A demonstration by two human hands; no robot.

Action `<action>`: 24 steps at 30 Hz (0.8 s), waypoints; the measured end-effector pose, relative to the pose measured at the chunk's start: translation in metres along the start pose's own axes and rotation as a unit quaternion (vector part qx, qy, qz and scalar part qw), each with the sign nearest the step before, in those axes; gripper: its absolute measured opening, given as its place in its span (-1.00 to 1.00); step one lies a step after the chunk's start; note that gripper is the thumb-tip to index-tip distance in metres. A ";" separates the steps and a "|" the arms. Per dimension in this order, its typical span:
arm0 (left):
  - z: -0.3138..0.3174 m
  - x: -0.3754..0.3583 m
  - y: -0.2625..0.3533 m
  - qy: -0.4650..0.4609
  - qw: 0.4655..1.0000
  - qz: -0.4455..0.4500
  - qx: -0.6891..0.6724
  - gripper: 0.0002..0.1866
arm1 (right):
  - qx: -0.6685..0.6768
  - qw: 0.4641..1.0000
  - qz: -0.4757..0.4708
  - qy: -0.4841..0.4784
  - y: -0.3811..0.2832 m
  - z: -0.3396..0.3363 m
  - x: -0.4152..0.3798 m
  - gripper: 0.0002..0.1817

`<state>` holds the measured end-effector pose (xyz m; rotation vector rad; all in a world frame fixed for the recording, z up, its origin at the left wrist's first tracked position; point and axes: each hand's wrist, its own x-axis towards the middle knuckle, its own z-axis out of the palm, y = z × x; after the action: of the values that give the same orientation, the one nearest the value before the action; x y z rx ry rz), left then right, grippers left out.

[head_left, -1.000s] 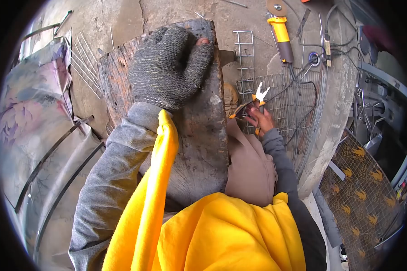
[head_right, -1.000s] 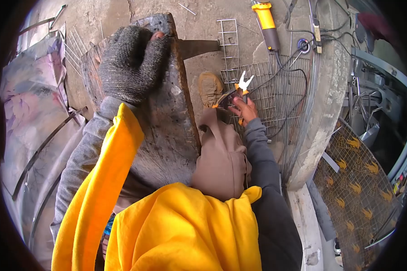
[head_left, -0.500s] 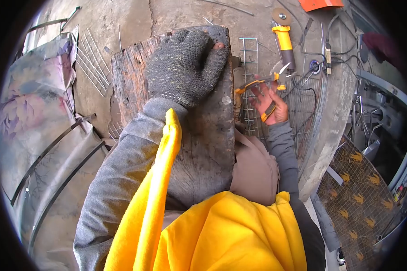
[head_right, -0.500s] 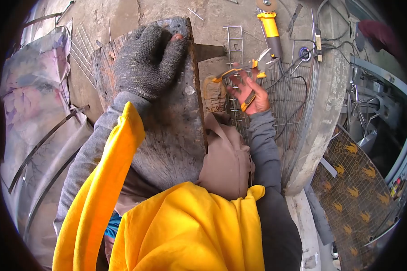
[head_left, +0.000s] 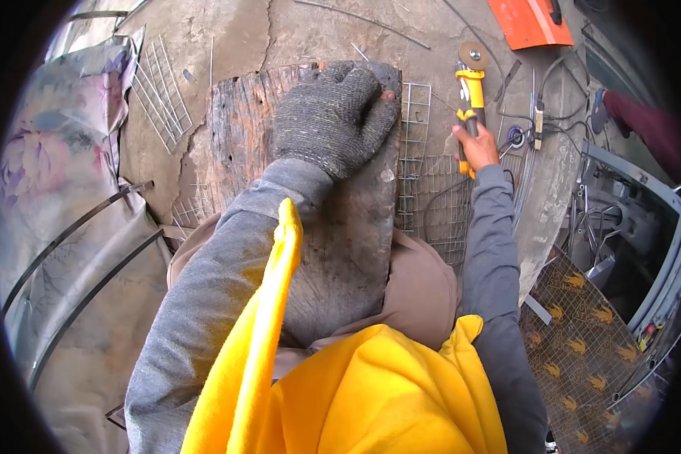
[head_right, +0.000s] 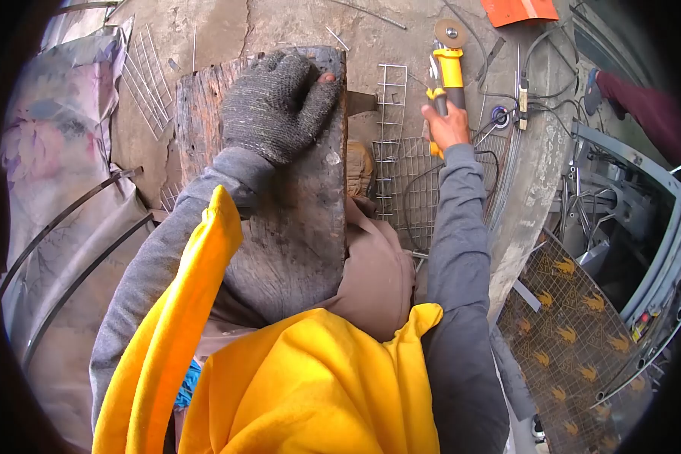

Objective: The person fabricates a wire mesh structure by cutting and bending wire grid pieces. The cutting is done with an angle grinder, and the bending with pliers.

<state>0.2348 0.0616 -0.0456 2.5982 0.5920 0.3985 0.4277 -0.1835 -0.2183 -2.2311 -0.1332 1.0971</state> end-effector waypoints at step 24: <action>-0.006 0.001 0.004 -0.022 0.999 -0.027 -0.027 -0.67 | -0.522 0.840 0.135 -0.055 0.023 0.066 0.022 -0.46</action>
<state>0.2344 0.0610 -0.0379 2.5262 0.6267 0.3341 0.3887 -0.1612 -0.2763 -3.2115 -0.6073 1.5402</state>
